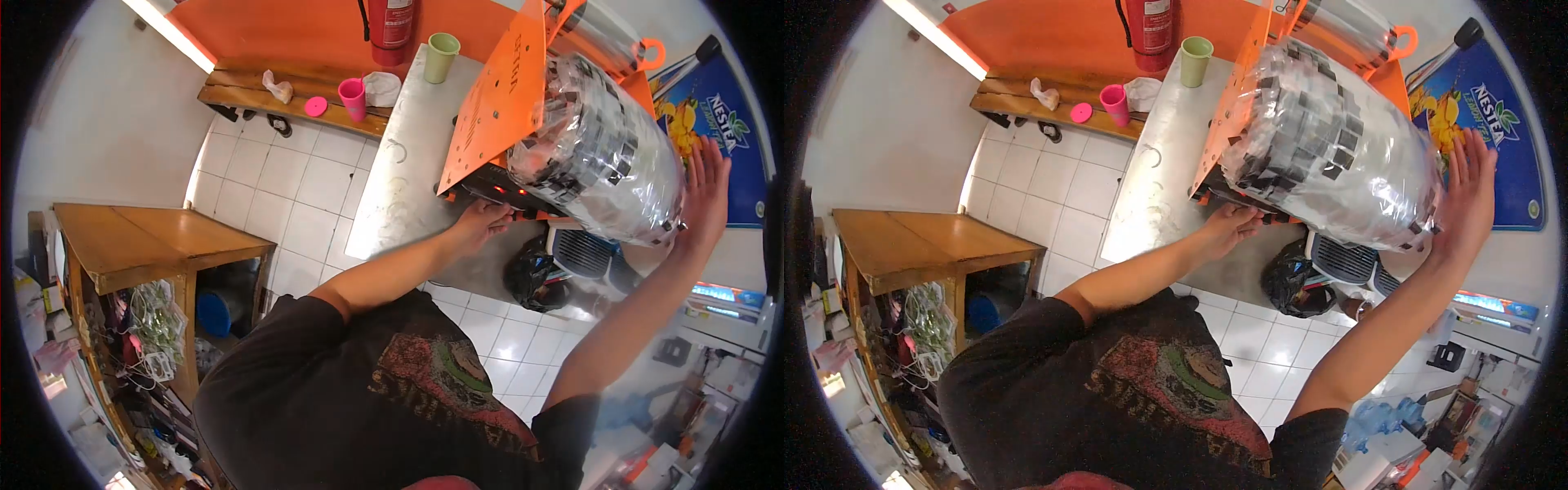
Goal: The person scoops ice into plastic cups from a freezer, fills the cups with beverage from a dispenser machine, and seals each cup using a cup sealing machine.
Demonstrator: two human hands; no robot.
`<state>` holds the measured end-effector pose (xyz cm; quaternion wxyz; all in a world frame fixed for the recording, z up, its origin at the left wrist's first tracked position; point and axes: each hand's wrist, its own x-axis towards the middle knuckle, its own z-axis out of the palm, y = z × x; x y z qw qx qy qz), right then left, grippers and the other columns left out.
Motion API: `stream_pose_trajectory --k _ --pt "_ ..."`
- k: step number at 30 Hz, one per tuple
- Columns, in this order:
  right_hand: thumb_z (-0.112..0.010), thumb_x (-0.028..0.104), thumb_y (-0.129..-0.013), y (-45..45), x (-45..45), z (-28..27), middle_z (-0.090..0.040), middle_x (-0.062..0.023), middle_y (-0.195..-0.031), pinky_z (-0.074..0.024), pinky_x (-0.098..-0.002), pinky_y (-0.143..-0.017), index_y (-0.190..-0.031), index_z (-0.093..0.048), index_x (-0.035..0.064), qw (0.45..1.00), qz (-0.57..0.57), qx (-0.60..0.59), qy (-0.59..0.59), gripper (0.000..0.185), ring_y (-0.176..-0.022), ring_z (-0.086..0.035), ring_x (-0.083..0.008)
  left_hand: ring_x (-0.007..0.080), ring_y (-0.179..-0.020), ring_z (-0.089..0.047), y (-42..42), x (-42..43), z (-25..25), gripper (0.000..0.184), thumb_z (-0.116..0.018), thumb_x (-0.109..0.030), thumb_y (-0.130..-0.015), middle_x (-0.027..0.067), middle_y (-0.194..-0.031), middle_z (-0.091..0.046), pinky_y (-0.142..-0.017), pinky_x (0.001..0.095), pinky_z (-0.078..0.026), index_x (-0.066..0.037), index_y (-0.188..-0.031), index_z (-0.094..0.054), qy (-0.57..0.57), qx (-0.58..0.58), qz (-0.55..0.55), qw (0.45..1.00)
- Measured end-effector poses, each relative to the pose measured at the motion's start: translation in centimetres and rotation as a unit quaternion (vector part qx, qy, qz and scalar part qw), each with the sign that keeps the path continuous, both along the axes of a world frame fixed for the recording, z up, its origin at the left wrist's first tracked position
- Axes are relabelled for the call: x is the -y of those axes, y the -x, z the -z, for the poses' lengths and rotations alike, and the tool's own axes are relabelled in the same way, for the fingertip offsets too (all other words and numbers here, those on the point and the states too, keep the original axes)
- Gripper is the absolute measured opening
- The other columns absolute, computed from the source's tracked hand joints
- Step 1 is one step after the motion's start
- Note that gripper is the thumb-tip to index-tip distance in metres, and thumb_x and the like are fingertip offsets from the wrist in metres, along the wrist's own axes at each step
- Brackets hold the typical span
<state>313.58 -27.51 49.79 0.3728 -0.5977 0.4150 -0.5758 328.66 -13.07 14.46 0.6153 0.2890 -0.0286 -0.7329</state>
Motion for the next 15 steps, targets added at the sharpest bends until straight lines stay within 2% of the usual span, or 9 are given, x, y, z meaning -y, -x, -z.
stream_pose_trajectory --k 2,5,7,8,10,11,13,14,15 --pt "-0.041 0.045 -0.103 -0.7 3.3 -1.2 -0.041 -0.0206 -0.147 -0.0251 -0.0398 -0.118 -0.146 -0.032 -0.0055 0.999 -0.024 0.0 -0.047 0.066 -0.14 -0.036 -0.0301 0.0129 -0.089 -0.062 0.3 0.4 0.3 0.032 -0.073 -0.029 -0.089 0.0015 -0.098 -0.065 -0.079 0.033 -0.053 -0.012 -0.11 -0.056 -0.017 0.037 -0.008 0.999" --pt "-0.049 0.051 -0.099 -2.7 7.9 -3.1 -0.035 -0.0204 -0.151 -0.0213 -0.042 -0.118 -0.148 -0.028 -0.0051 0.997 -0.03 -0.008 -0.076 0.078 -0.143 -0.031 -0.0295 0.0135 -0.085 -0.062 0.3 0.4 -0.1 0.034 -0.075 -0.032 -0.087 0.0019 -0.094 -0.064 -0.076 0.0321 -0.053 -0.012 -0.107 -0.057 -0.02 0.063 -0.032 0.997" --pt "-0.06 0.052 -0.092 -4.0 10.6 -4.5 -0.044 -0.0207 -0.144 -0.0283 -0.0427 -0.114 -0.14 -0.04 -0.0051 0.996 -0.008 0.013 -0.092 0.077 -0.14 -0.035 -0.0276 0.0139 -0.081 -0.062 0.7 0.5 0.2 0.034 -0.076 -0.033 -0.086 0.0022 -0.091 -0.064 -0.075 0.0315 -0.054 -0.012 -0.105 -0.058 -0.024 0.067 -0.04 0.997" --pt "-0.06 0.052 -0.092 -4.3 12.0 -5.2 -0.044 -0.0207 -0.144 -0.0283 -0.0427 -0.114 -0.14 -0.04 -0.0051 0.996 -0.01 0.014 -0.089 0.077 -0.14 -0.035 -0.0276 0.0143 -0.078 -0.062 0.8 0.6 0.4 0.034 -0.076 -0.035 -0.086 0.0025 -0.089 -0.063 -0.073 0.0309 -0.054 -0.011 -0.103 -0.059 -0.032 0.071 -0.042 0.996" --pt "-0.06 0.053 -0.092 -4.7 13.8 -6.8 -0.057 -0.0182 -0.127 -0.033 -0.0428 -0.108 -0.129 -0.05 -0.0023 0.993 -0.084 0.011 -0.088 0.067 -0.124 -0.05 -0.0267 0.0147 -0.075 -0.062 0.9 0.5 0.3 0.034 -0.077 -0.035 -0.085 0.0028 -0.086 -0.063 -0.072 0.0308 -0.054 -0.01 -0.1 -0.059 -0.038 0.078 -0.047 0.995" --pt "-0.06 0.053 -0.092 -5.1 14.4 -7.4 -0.057 -0.0182 -0.127 -0.033 -0.0428 -0.108 -0.129 -0.05 -0.0023 0.993 -0.085 0.011 -0.086 0.067 -0.124 -0.05 -0.0267 0.015 -0.072 -0.062 1.0 0.4 0.2 0.035 -0.078 -0.036 -0.084 0.0031 -0.084 -0.063 -0.071 0.0306 -0.055 -0.009 -0.097 -0.06 -0.045 0.084 -0.05 0.994" --pt "-0.058 0.05 -0.094 -5.4 15.3 -8.3 -0.064 -0.015 -0.105 -0.0383 -0.0429 -0.1 -0.112 -0.058 0.0015 0.99 -0.062 0.054 -0.112 0.052 -0.103 -0.058 -0.0256 0.0152 -0.071 -0.062 1.2 0.3 -0.1 0.036 -0.078 -0.037 -0.084 0.0034 -0.083 -0.062 -0.07 0.0309 -0.055 -0.007 -0.095 -0.06 -0.045 0.085 -0.058 0.994" --pt "-0.058 0.05 -0.094 -5.7 15.1 -8.9 -0.064 -0.015 -0.105 -0.0383 -0.0429 -0.1 -0.112 -0.058 0.0015 0.99 -0.063 0.054 -0.11 0.052 -0.103 -0.058 -0.0256 0.0155 -0.07 -0.062 1.2 0.4 -0.3 0.038 -0.078 -0.038 -0.083 0.0037 -0.082 -0.062 -0.07 0.0311 -0.055 -0.006 -0.092 -0.061 -0.046 0.086 -0.067 0.993" --pt "-0.057 0.046 -0.095 -5.9 15.0 -9.3 -0.063 -0.0148 -0.099 -0.0406 -0.0432 -0.098 -0.107 -0.059 0.0013 0.992 -0.044 0.074 -0.091 0.046 -0.096 -0.059 -0.0254 0.0155 -0.07 -0.062 1.2 0.5 -0.4 0.038 -0.078 -0.038 -0.083 0.0037 -0.082 -0.062 -0.07 0.0311 -0.055 -0.006 -0.092 -0.061 -0.044 0.086 -0.068 0.993"
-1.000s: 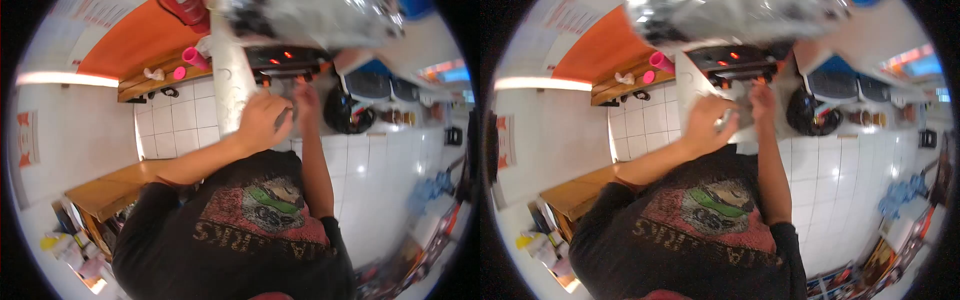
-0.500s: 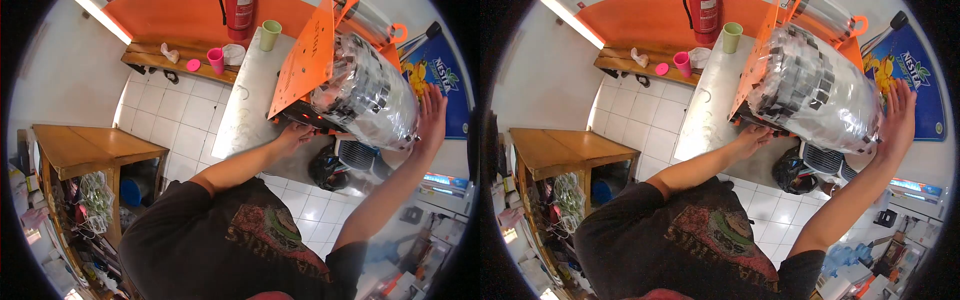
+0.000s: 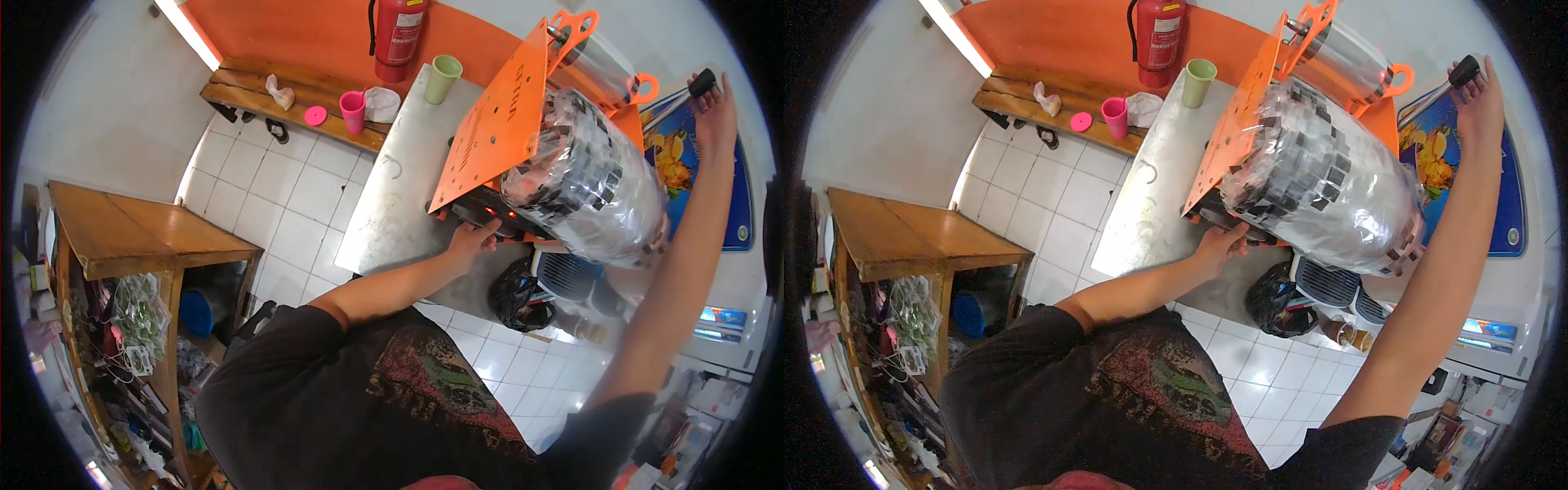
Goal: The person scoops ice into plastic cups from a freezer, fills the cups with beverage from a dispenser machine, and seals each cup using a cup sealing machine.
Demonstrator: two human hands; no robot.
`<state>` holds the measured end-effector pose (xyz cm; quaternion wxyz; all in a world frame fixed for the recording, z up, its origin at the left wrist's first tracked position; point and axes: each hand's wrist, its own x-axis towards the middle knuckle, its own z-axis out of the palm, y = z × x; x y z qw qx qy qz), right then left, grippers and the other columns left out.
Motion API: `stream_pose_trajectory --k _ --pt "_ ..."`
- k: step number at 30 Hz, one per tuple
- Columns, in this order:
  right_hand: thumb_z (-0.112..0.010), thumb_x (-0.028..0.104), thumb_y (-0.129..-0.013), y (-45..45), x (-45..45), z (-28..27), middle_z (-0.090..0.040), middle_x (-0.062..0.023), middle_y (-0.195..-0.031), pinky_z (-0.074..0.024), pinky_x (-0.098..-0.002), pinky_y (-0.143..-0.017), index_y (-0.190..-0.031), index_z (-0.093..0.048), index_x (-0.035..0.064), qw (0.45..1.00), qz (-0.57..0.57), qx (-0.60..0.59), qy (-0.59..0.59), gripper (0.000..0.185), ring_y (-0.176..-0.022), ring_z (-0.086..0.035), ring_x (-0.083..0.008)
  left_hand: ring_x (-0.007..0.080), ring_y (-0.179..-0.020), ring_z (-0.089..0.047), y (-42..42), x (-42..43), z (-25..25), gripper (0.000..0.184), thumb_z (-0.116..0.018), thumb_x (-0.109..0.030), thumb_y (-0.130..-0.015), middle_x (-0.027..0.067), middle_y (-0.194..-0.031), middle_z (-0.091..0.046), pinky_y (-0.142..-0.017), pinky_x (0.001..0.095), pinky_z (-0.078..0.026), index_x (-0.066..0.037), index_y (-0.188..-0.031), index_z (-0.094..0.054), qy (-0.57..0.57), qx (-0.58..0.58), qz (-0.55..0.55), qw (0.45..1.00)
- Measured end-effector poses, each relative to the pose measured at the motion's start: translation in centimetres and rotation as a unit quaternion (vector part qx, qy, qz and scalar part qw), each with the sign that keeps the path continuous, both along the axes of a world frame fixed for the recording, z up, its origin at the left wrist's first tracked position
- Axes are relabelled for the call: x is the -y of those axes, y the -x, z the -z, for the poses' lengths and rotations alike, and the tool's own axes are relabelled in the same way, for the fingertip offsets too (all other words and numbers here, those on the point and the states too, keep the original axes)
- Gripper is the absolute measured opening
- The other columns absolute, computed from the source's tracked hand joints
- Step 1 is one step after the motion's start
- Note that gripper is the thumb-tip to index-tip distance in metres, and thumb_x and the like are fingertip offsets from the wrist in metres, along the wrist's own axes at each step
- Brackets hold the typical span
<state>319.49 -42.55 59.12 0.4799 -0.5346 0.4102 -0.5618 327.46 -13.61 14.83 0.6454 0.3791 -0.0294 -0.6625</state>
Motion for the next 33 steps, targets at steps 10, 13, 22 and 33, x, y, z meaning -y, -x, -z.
stream_pose_trajectory --k 10,13,22,33 --pt "-0.049 0.022 -0.101 10.0 -10.6 1.5 -0.051 -0.0094 -0.081 -0.0435 -0.0491 -0.103 -0.082 -0.051 0.0028 0.984 -0.061 0.041 0.163 0.027 -0.082 -0.054 -0.0235 0.0175 -0.075 -0.063 0.6 0.0 0.7 0.039 -0.077 -0.035 -0.085 0.0078 -0.085 -0.064 -0.073 0.0337 -0.056 -0.002 -0.097 -0.058 -0.016 -0.022 -0.023 0.999" --pt "-0.048 0.023 -0.101 9.2 -15.9 2.6 -0.052 -0.0098 -0.083 -0.0395 -0.0504 -0.107 -0.084 -0.051 0.0024 0.977 -0.013 0.046 0.207 0.027 -0.085 -0.054 -0.023 0.0161 -0.074 -0.062 1.4 0.1 1.3 0.037 -0.078 -0.033 -0.084 0.0056 -0.086 -0.064 -0.073 0.0329 -0.056 -0.005 -0.1 -0.059 -0.005 -0.024 -0.041 0.999" --pt "-0.049 0.02 -0.101 8.6 -13.8 2.4 -0.056 -0.0104 -0.085 -0.0465 -0.0479 -0.099 -0.089 -0.056 -0.0008 0.975 -0.067 0.061 0.201 0.026 -0.084 -0.056 -0.0215 0.0148 -0.078 -0.062 0.9 0.1 1.4 0.04 -0.077 -0.038 -0.084 0.0062 -0.087 -0.063 -0.075 0.0326 -0.057 -0.004 -0.098 -0.06 -0.003 -0.01 -0.03 0.999" --pt "-0.053 0.019 -0.099 5.6 -11.6 0.8 -0.057 -0.0104 -0.083 -0.05 -0.0373 -0.081 -0.09 -0.056 -0.0018 0.984 -0.019 0.048 0.171 0.022 -0.08 -0.058 -0.022 0.0147 -0.075 -0.064 0.9 0.2 1.1 0.031 -0.072 -0.037 -0.089 0.0057 -0.081 -0.066 -0.077 0.0329 -0.056 -0.008 -0.088 -0.063 0.026 -0.042 -0.036 0.998"
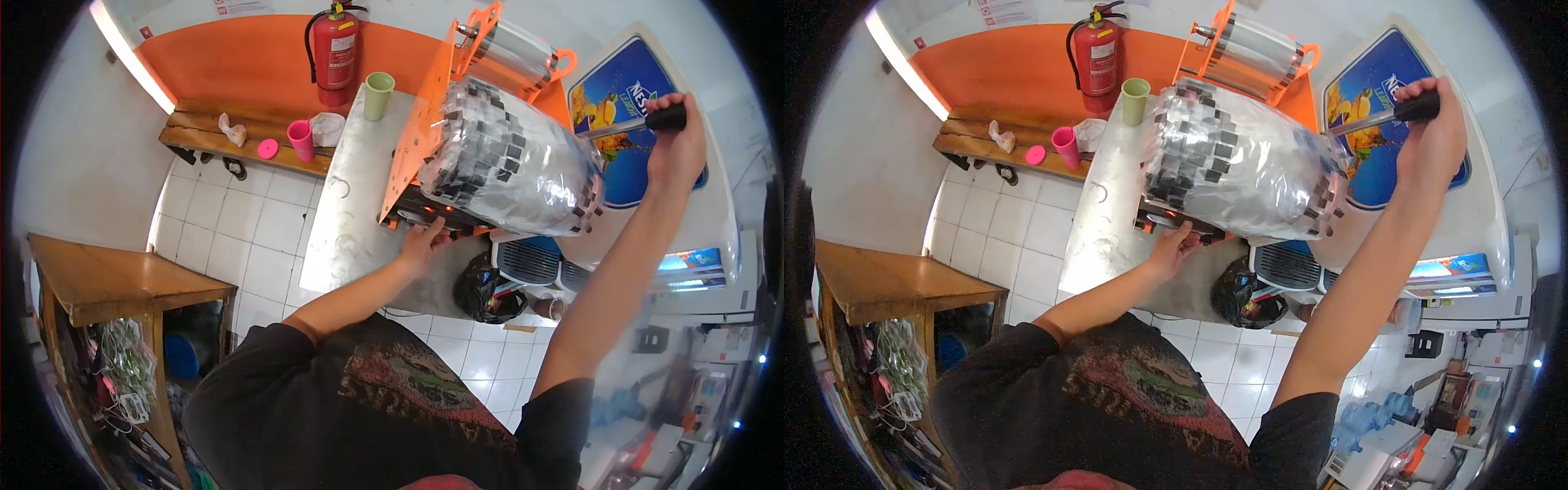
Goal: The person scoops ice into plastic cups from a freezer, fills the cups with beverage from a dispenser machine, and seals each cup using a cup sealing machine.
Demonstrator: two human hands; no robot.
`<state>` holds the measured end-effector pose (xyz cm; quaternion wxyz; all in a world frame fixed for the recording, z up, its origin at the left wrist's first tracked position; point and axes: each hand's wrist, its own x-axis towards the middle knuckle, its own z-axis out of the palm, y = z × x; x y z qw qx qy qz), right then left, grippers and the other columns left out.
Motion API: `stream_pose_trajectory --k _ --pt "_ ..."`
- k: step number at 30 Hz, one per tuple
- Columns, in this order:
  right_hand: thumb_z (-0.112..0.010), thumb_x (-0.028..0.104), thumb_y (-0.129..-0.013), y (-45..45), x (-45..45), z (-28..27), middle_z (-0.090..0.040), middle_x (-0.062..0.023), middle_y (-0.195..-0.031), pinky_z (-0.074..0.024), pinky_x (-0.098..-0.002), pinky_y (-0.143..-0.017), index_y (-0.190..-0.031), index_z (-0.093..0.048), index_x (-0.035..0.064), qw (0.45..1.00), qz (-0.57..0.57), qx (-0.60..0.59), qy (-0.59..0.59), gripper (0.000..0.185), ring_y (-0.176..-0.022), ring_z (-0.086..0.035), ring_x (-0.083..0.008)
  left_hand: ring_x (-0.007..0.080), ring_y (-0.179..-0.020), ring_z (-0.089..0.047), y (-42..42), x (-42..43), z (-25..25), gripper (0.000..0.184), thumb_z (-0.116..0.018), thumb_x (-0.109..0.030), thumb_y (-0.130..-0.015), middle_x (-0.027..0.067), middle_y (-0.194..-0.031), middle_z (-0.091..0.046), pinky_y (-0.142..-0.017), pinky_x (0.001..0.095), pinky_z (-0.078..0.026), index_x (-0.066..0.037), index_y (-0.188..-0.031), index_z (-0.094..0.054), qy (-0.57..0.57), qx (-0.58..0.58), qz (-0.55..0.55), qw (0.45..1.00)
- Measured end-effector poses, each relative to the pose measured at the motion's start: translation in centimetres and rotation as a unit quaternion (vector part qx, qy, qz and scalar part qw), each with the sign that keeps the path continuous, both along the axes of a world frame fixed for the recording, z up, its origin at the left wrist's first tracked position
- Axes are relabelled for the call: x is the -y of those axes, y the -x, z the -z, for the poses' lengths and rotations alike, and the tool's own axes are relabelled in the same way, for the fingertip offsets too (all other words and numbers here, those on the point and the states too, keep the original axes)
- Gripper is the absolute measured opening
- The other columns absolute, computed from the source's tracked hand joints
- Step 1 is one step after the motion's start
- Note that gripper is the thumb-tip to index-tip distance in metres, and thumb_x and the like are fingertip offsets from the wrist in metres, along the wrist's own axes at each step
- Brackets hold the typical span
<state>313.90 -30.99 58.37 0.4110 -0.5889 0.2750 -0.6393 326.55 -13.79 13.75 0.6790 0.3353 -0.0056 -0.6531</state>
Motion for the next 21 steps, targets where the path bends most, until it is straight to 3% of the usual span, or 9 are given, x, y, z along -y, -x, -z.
stream_pose_trajectory --k 8,14,16,21 --pt "-0.053 0.019 -0.098 1.0 -1.5 0.9 -0.059 -0.011 -0.083 -0.0497 -0.0373 -0.082 -0.089 -0.056 -0.0013 1.0 0.008 -0.003 0.012 0.022 -0.08 -0.059 -0.0232 0.0146 -0.071 -0.064 0.0 0.2 0.3 0.032 -0.072 -0.038 -0.088 0.0056 -0.08 -0.067 -0.076 0.0314 -0.057 -0.008 -0.087 -0.062 -0.013 0.026 -0.005 1.0" --pt "-0.048 0.021 -0.099 3.1 -8.4 5.0 -0.059 -0.0131 -0.083 -0.0479 -0.0474 -0.093 -0.089 -0.056 0.0001 0.996 0.051 0.023 0.075 0.024 -0.081 -0.059 -0.0257 0.0146 -0.075 -0.063 -0.1 0.1 0.2 0.036 -0.079 -0.037 -0.083 0.0044 -0.084 -0.064 -0.076 0.0312 -0.056 -0.009 -0.093 -0.057 -0.007 0.001 -0.005 1.0" --pt "-0.043 0.025 -0.1 3.7 -10.5 7.0 -0.059 -0.0135 -0.083 -0.0411 -0.0562 -0.101 -0.086 -0.054 0.0017 0.988 0.078 0.018 0.131 0.029 -0.081 -0.059 -0.0259 0.0144 -0.075 -0.063 -0.1 0.2 0.1 0.035 -0.078 -0.037 -0.083 0.0044 -0.084 -0.064 -0.075 0.0309 -0.056 -0.009 -0.092 -0.058 -0.004 0.006 -0.003 1.0" --pt "-0.038 0.027 -0.1 4.8 -16.3 14.3 -0.056 -0.011 -0.081 -0.0293 -0.0591 -0.111 -0.08 -0.044 0.0067 0.965 0.141 0.004 0.222 0.029 -0.079 -0.058 -0.026 0.0155 -0.073 -0.063 0.2 0.4 0.3 0.03 -0.073 -0.036 -0.088 0.0043 -0.082 -0.065 -0.081 0.0349 -0.057 -0.009 -0.088 -0.061 -0.024 0.018 -0.012 0.999"
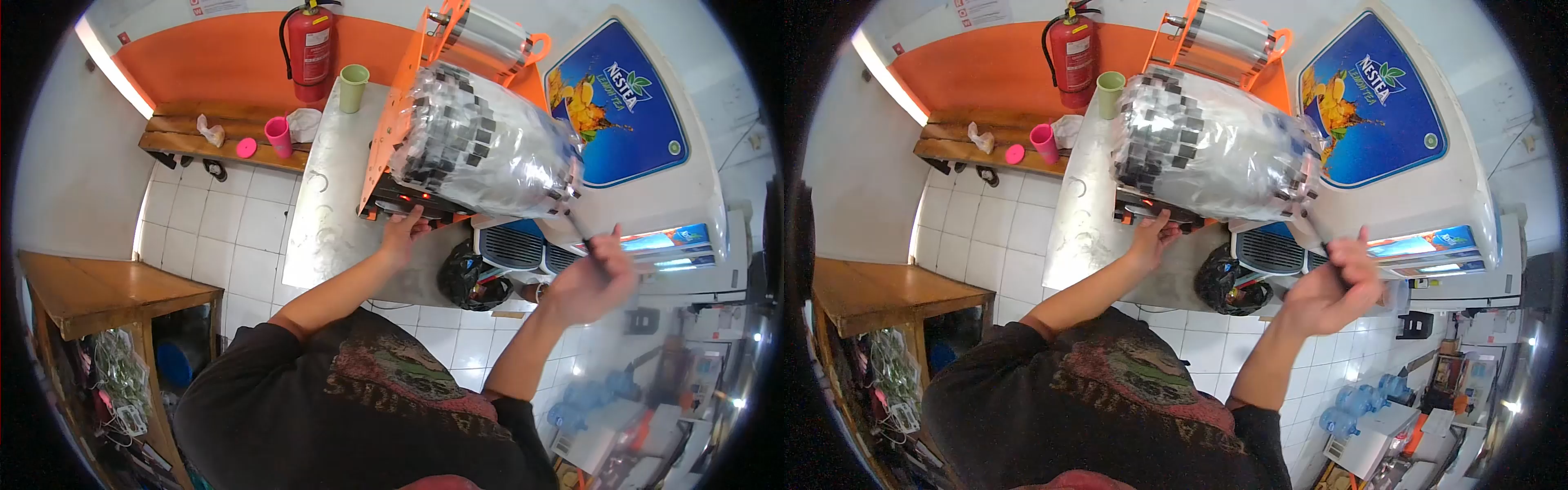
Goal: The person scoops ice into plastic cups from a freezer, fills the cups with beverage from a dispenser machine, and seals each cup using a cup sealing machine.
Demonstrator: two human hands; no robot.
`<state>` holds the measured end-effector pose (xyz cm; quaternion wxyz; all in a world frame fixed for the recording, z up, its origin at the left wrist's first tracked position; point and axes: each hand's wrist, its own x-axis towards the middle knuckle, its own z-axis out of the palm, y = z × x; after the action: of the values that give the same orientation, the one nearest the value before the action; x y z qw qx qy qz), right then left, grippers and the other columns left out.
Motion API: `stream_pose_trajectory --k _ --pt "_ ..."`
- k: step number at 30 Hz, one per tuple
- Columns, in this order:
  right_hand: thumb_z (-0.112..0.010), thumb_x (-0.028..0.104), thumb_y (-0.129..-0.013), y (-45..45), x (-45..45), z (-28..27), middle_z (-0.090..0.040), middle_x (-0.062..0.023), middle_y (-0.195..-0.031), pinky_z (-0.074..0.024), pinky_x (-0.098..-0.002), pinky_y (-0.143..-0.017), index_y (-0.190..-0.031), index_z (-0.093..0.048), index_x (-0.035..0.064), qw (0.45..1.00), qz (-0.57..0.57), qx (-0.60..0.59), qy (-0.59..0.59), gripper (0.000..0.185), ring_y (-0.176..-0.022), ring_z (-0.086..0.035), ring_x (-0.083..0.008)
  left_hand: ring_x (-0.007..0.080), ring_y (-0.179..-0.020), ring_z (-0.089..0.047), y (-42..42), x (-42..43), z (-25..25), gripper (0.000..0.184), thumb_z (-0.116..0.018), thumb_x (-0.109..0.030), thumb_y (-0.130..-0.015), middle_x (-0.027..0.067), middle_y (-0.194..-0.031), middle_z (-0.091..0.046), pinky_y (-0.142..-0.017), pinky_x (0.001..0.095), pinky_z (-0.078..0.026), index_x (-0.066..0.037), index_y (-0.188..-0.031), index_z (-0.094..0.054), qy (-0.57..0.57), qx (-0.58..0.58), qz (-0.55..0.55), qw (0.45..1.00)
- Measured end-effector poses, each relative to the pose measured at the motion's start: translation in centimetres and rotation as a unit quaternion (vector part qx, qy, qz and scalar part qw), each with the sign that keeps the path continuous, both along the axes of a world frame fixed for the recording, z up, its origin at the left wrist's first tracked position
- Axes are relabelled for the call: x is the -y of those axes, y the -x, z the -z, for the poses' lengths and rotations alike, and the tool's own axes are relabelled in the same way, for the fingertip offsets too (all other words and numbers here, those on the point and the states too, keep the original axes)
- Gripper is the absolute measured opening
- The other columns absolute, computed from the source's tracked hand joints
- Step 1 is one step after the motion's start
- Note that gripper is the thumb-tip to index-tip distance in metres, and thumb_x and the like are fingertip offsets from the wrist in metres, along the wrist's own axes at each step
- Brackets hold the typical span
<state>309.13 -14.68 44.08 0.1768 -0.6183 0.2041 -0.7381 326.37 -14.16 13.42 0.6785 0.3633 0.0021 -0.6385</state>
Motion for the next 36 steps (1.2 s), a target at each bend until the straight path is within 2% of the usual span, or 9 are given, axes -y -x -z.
stream_pose_trajectory --k 13,20,22,25,29,32,33,34,36 --pt "-0.039 0.031 -0.102 1.7 -5.1 9.4 -0.058 -0.0199 -0.096 -0.0394 -0.0566 -0.102 -0.091 -0.047 0.0049 0.999 -0.02 0.021 -0.041 0.03 -0.104 -0.058 -0.0378 0.0157 -0.078 -0.063 -0.3 -0.1 -0.8 0.04 -0.073 -0.042 -0.087 0.0061 -0.088 -0.064 -0.085 0.0345 -0.057 -0.006 -0.1 -0.059 0.025 0.033 0.031 0.999" --pt "-0.06 0.01 -0.094 -2.1 6.3 -4.8 -0.06 -0.0098 -0.107 -0.0409 -0.0343 -0.101 -0.113 -0.056 0.0004 0.983 -0.171 0.014 -0.062 0.022 -0.104 -0.057 -0.0204 0.0151 -0.076 -0.063 -0.3 -0.2 0.2 0.04 -0.074 -0.041 -0.086 0.0059 -0.088 -0.065 -0.083 0.0333 -0.057 -0.007 -0.101 -0.059 0.033 -0.01 0.044 0.998" --pt "-0.063 0.02 -0.089 -4.3 8.9 -9.1 -0.064 -0.0153 -0.117 -0.046 -0.0342 -0.089 -0.127 -0.058 0.002 0.988 0.007 -0.067 -0.138 0.042 -0.105 -0.06 -0.0251 0.0137 -0.077 -0.063 -0.8 -0.3 -0.6 0.038 -0.074 -0.039 -0.087 0.0058 -0.092 -0.066 -0.083 0.0318 -0.056 -0.008 -0.104 -0.06 0.026 -0.015 0.04 0.999" --pt "-0.064 0.021 -0.09 -5.0 13.4 -9.4 -0.06 -0.0118 -0.123 -0.0438 -0.0323 -0.092 -0.135 -0.051 0.0032 0.951 -0.244 -0.004 -0.191 0.05 -0.111 -0.056 -0.0217 0.013 -0.077 -0.063 -2.2 -1.9 -2.8 0.034 -0.073 -0.035 -0.088 0.0072 -0.095 -0.067 -0.083 0.0309 -0.055 -0.008 -0.105 -0.06 -0.024 0.047 0.145 0.988" --pt "-0.061 0.023 -0.093 -3.6 12.5 -5.7 -0.062 -0.0136 -0.12 -0.0445 -0.0331 -0.092 -0.131 -0.055 0.0026 0.944 -0.211 0.045 -0.248 0.043 -0.109 -0.057 -0.0216 0.0118 -0.077 -0.06 -4.7 -6.9 -9.6 0.028 -0.072 -0.022 -0.088 0.0044 -0.096 -0.068 -0.079 0.0303 -0.052 -0.004 -0.107 -0.062 0.002 0.229 0.202 0.952" --pt "-0.056 0.014 -0.094 -3.0 2.5 -0.3 -0.058 -0.0072 -0.096 -0.0452 -0.033 -0.092 -0.101 -0.058 -0.0021 0.958 -0.081 0.234 -0.145 0.017 -0.095 -0.057 -0.018 0.022 -0.088 -0.061 -6.7 -9.6 -16.9 0.035 -0.074 -0.009 -0.081 0.0095 -0.108 -0.067 -0.086 0.0367 -0.049 -0.003 -0.113 -0.061 0.218 0.732 -0.037 0.644" --pt "-0.052 0.016 -0.097 -3.9 -0.1 3.4 -0.053 -0.0061 -0.087 -0.0462 -0.0339 -0.092 -0.097 -0.055 0.0005 0.932 0.03 0.326 -0.154 0.016 -0.089 -0.055 -0.0188 0.0256 -0.094 -0.06 -7.4 -9.8 -19.7 0.039 -0.076 -0.008 -0.079 0.0116 -0.113 -0.066 -0.091 0.0403 -0.047 -0.004 -0.115 -0.06 0.284 0.825 -0.135 0.47" --pt "-0.054 0.013 -0.094 -3.9 -2.2 9.7 -0.051 -0.0036 -0.09 -0.0448 -0.0287 -0.088 -0.098 -0.053 0.0024 0.966 0.087 0.22 -0.107 0.011 -0.091 -0.053 -0.017 0.0285 -0.103 -0.057 -7.5 -9.3 -22.2 0.048 -0.079 -0.009 -0.075 0.0121 -0.12 -0.063 -0.096 0.043 -0.043 -0.007 -0.12 -0.06 0.298 0.848 -0.156 0.409" --pt "-0.063 0.008 -0.083 -8.2 -4.7 19.3 -0.05 -0.0028 -0.089 -0.0423 -0.0265 -0.078 -0.105 -0.05 0.0075 0.929 0.07 0.165 -0.324 0.025 -0.091 -0.053 -0.0135 0.0321 -0.118 -0.051 -6.9 -7.7 -26.0 0.065 -0.084 -0.013 -0.067 0.0104 -0.133 -0.057 -0.103 0.0463 -0.038 -0.012 -0.128 -0.059 0.265 0.908 -0.166 0.278"
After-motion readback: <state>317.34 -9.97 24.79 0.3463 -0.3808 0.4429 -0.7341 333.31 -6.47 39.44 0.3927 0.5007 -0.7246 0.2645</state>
